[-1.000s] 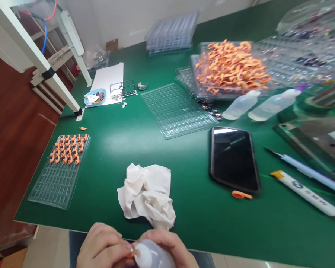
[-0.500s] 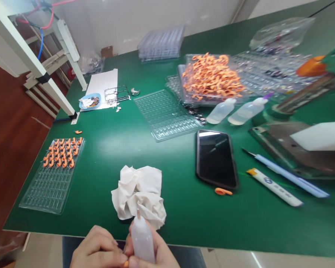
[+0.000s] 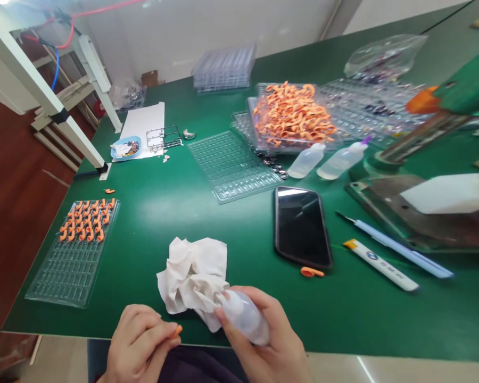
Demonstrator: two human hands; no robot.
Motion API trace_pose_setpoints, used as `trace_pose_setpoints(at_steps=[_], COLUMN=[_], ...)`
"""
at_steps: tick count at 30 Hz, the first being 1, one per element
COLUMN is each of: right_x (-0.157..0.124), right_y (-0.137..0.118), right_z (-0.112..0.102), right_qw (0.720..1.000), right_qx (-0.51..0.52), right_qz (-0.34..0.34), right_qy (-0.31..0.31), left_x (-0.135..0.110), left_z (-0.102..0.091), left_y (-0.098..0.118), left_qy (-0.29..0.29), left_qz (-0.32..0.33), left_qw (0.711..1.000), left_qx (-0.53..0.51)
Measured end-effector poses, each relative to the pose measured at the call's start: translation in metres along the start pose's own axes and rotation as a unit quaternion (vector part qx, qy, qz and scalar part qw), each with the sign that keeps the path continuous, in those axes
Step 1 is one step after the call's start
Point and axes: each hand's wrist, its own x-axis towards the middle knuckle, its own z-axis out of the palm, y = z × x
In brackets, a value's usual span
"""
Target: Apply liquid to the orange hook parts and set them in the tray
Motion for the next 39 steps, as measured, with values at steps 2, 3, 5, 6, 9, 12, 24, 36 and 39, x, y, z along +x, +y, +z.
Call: trace_pose_setpoints(at_steps=[2, 3, 5, 6, 9, 12, 24, 36, 39], right_x=[0.008, 0.010, 0.012, 0.011, 0.007, 0.003, -0.010, 0.006, 0.011], right_y=[0.009, 0.013, 0.018, 0.019, 0.020, 0.022, -0.017, 0.019, 0.019], right_z=[-0.001, 0.000, 0.001, 0.002, 0.005, 0.008, 0.025, 0.019, 0.018], right_qw=[0.999, 0.998, 0.997, 0.997, 0.997, 0.996, 0.985, 0.998, 0.998], right_qx=[-0.041, -0.045, -0.053, -0.052, -0.039, -0.029, 0.129, 0.004, -0.004], right_qz=[-0.014, -0.016, -0.026, -0.030, -0.038, -0.044, 0.058, -0.036, -0.040], right_qy=[-0.024, -0.034, -0.048, -0.052, -0.059, -0.065, -0.096, -0.043, -0.044], left_x=[0.000, 0.000, 0.000, -0.001, -0.001, -0.001, 0.001, -0.002, -0.002], left_z=[0.002, 0.002, 0.003, 0.003, 0.003, 0.003, 0.011, 0.003, 0.003], left_y=[0.002, 0.002, 0.003, 0.003, 0.003, 0.002, 0.005, 0.005, 0.004], left_qy=[0.005, 0.004, 0.000, -0.003, -0.013, -0.021, -0.022, 0.036, 0.035], left_qz=[0.011, 0.016, 0.028, 0.032, 0.039, 0.034, 0.045, 0.055, 0.053], left_qw=[0.999, 0.999, 0.998, 0.998, 0.997, 0.997, 0.997, 0.998, 0.998], left_qx=[0.030, 0.040, 0.053, 0.057, 0.063, 0.064, 0.065, 0.027, 0.021])
